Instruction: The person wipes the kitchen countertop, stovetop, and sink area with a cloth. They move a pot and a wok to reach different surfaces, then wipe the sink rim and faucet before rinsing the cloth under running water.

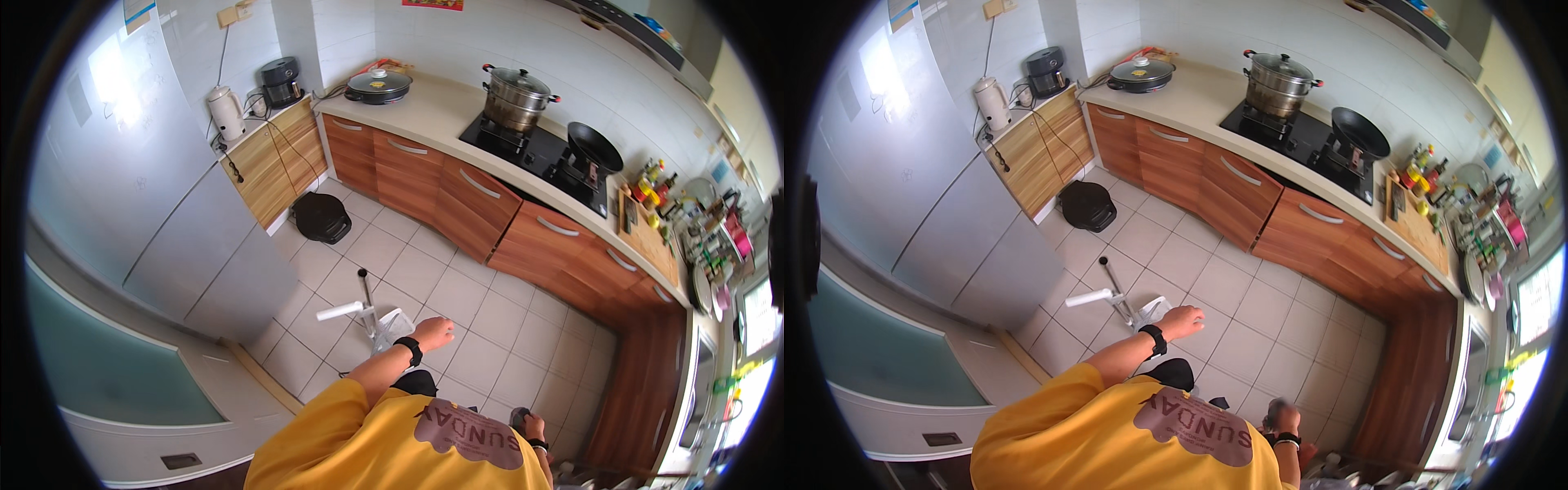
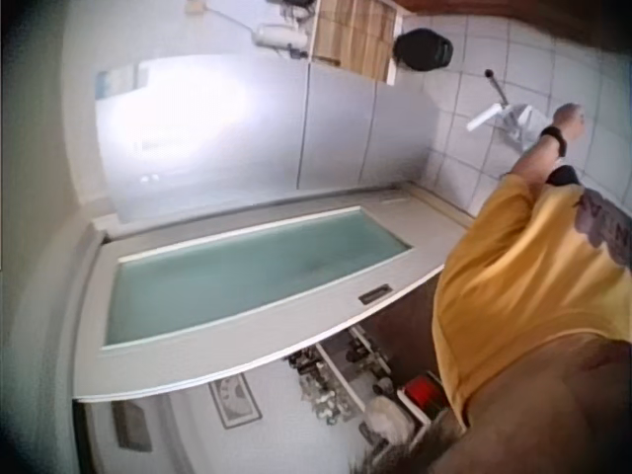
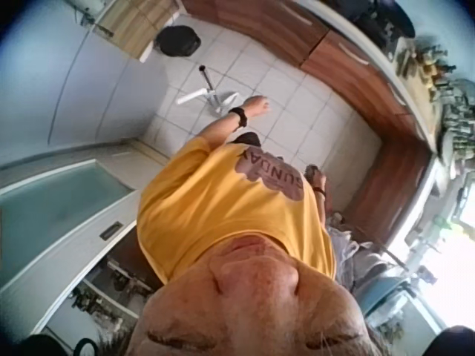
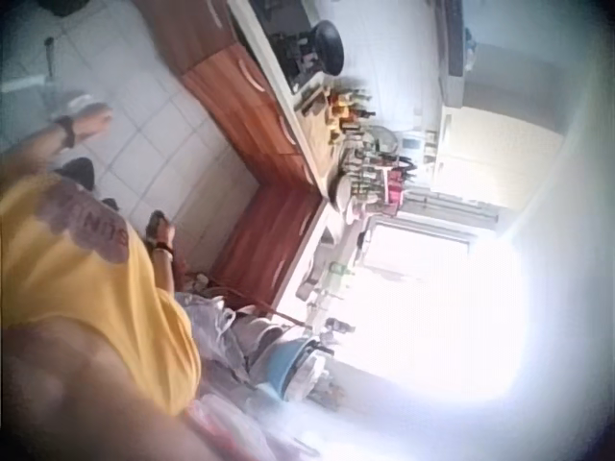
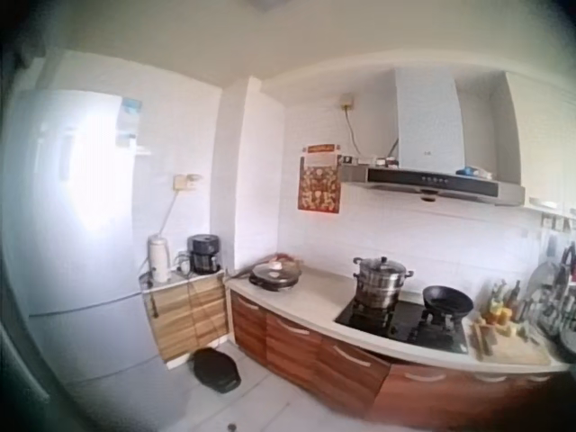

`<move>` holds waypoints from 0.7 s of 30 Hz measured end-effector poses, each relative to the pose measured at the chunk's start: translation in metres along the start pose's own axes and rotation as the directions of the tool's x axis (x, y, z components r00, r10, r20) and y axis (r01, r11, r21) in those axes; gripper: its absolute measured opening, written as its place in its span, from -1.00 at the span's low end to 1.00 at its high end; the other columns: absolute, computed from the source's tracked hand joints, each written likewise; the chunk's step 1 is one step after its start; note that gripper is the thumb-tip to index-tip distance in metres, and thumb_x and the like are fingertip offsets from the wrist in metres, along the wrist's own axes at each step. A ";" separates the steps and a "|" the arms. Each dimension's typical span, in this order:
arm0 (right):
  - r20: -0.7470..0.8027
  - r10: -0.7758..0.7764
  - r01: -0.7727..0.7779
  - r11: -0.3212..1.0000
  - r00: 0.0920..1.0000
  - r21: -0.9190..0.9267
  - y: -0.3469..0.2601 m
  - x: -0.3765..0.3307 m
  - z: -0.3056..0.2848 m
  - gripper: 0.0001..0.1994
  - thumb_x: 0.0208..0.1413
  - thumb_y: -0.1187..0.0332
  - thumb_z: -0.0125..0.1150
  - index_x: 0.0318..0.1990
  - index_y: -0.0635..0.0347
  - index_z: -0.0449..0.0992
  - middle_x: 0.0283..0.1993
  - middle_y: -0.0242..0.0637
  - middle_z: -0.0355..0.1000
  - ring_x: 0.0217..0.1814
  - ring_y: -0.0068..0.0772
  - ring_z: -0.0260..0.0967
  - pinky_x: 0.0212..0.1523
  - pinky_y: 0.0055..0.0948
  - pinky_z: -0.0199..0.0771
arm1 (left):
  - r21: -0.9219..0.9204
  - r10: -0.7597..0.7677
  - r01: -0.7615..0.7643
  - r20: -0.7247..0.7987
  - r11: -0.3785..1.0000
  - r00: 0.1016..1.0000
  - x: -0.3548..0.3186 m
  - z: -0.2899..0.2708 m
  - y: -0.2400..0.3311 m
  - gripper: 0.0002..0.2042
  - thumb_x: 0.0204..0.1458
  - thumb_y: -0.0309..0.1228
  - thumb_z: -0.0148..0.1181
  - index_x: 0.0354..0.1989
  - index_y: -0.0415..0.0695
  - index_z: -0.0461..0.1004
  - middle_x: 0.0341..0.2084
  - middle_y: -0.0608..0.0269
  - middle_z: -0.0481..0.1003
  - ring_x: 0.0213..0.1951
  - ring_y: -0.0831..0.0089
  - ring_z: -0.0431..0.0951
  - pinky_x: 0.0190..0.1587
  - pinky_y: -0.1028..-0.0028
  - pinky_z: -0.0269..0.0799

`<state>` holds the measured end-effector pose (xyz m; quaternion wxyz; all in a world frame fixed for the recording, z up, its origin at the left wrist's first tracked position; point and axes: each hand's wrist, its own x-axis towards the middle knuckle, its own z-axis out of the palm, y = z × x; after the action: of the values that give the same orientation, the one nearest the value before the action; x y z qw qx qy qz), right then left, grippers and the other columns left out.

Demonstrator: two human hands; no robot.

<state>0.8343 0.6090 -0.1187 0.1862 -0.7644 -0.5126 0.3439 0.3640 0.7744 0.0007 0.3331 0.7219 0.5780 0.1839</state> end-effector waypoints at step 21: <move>0.437 -0.287 0.150 0.935 0.852 0.322 -0.430 0.435 0.053 -0.69 0.23 0.38 0.02 0.06 0.35 0.46 -0.14 -0.28 0.52 -0.17 -0.41 0.47 -0.11 -0.40 0.49 | -0.049 -0.354 0.351 -0.157 0.935 0.922 0.272 -0.123 -0.125 -0.69 -0.02 -0.18 0.19 -0.19 -0.12 0.54 -0.26 -0.02 0.54 -0.14 0.01 0.54 -0.08 0.13 0.46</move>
<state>0.6180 1.1764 -0.0278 0.1971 -0.5584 -0.5738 0.5657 0.2667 1.0813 -0.0310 0.3195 0.5853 0.7218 0.1854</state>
